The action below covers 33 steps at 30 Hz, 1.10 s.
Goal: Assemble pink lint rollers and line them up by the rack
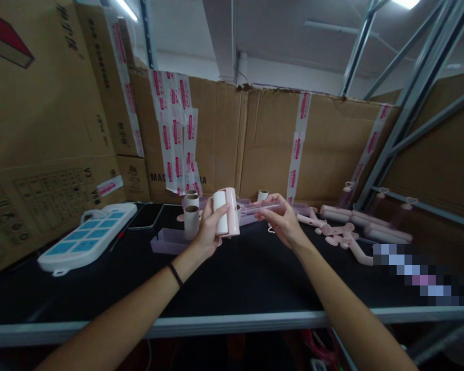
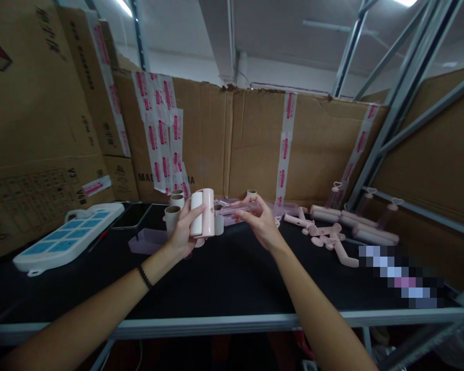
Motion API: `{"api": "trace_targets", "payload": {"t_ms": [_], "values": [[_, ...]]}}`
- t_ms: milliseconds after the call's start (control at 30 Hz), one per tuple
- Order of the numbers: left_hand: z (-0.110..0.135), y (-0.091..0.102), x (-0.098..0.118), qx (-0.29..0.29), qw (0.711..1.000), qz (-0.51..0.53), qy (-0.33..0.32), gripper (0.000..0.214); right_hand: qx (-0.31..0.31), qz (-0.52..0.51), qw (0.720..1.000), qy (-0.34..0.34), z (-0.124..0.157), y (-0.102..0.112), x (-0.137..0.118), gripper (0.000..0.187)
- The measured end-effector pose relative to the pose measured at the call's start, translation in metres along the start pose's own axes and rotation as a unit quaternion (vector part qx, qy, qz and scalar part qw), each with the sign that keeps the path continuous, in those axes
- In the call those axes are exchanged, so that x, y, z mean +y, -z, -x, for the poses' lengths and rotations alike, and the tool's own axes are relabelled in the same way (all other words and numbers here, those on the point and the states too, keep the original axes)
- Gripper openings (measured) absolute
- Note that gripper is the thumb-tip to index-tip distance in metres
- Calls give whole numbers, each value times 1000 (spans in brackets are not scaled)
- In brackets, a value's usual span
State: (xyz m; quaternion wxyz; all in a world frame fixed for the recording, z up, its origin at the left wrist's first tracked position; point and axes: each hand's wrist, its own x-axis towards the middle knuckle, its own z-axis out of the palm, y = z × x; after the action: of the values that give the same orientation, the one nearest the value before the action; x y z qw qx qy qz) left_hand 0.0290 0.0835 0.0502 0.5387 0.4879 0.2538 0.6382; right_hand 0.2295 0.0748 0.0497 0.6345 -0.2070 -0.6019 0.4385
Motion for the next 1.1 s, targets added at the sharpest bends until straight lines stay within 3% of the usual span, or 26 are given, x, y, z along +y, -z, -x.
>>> {"api": "trace_targets", "payload": {"t_ms": [333, 633, 900, 1100], "values": [[-1, 2, -4, -1, 999, -22, -42, 55, 27, 16, 1000, 3, -1, -2, 5, 39], [-1, 5, -8, 0, 980, -133, -149, 51, 41, 66, 997, 1, -1, 2, 10, 41], [-1, 4, -10, 16, 967, -170, -190, 52, 33, 124, 991, 24, 3, -4, 3, 37], [-1, 4, -10, 15, 968, -169, -183, 51, 33, 103, 994, 34, 3, -6, 6, 37]]}}
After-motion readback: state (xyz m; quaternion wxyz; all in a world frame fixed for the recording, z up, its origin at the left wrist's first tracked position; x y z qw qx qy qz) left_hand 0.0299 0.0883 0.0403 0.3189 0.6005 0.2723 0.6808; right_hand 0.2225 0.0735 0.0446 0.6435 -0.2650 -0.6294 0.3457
